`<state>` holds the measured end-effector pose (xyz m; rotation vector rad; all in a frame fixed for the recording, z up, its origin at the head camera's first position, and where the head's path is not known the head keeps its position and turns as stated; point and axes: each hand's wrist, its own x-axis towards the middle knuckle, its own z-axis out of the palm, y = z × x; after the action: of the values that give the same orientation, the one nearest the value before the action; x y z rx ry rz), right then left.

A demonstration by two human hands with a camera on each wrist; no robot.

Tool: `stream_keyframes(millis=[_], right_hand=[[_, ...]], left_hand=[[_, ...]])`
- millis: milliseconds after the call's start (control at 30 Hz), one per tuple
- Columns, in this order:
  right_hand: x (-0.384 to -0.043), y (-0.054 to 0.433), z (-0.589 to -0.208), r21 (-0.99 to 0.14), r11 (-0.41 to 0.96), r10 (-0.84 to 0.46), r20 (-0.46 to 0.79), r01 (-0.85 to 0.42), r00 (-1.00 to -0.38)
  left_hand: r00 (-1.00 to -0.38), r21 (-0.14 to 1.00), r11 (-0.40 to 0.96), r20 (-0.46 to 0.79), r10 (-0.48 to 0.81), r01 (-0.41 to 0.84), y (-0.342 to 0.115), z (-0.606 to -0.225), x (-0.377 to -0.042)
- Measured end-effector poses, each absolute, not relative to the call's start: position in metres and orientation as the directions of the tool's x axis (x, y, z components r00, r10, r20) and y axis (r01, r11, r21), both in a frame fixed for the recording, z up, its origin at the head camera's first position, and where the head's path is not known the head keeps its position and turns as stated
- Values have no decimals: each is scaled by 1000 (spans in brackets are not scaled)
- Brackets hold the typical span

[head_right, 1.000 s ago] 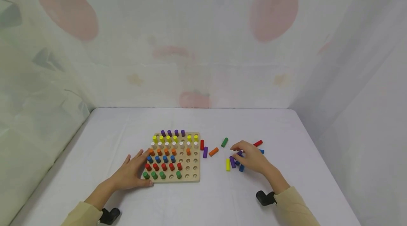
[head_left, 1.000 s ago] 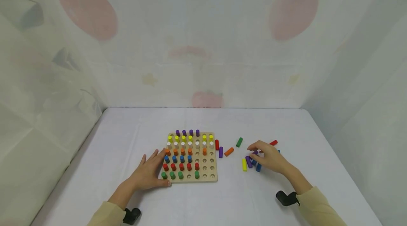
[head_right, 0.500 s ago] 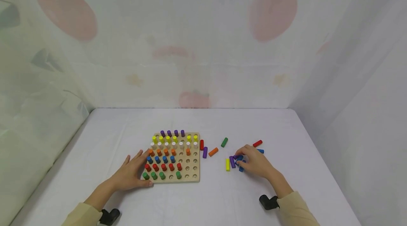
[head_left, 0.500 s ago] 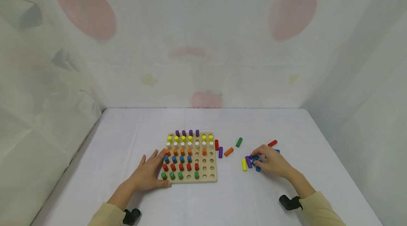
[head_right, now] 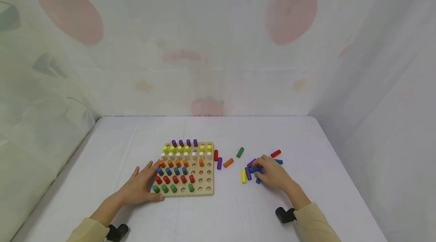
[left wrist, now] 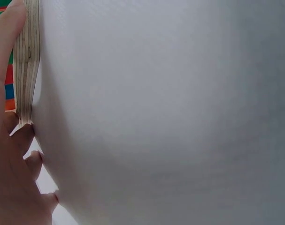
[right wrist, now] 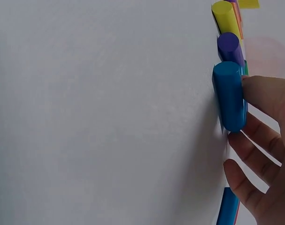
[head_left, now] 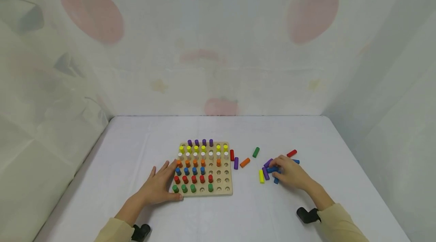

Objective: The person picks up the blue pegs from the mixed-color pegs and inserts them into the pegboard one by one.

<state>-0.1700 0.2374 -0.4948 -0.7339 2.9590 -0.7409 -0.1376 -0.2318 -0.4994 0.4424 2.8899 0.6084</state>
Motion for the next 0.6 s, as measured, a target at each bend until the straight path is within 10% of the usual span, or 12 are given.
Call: stream_keyframes(millis=[600], right_hand=[[-176,235,-501,-468,783,-412,103,-410,-905]], left_hand=[[-943,422,870,-91,320,255,-232,-498,-137]])
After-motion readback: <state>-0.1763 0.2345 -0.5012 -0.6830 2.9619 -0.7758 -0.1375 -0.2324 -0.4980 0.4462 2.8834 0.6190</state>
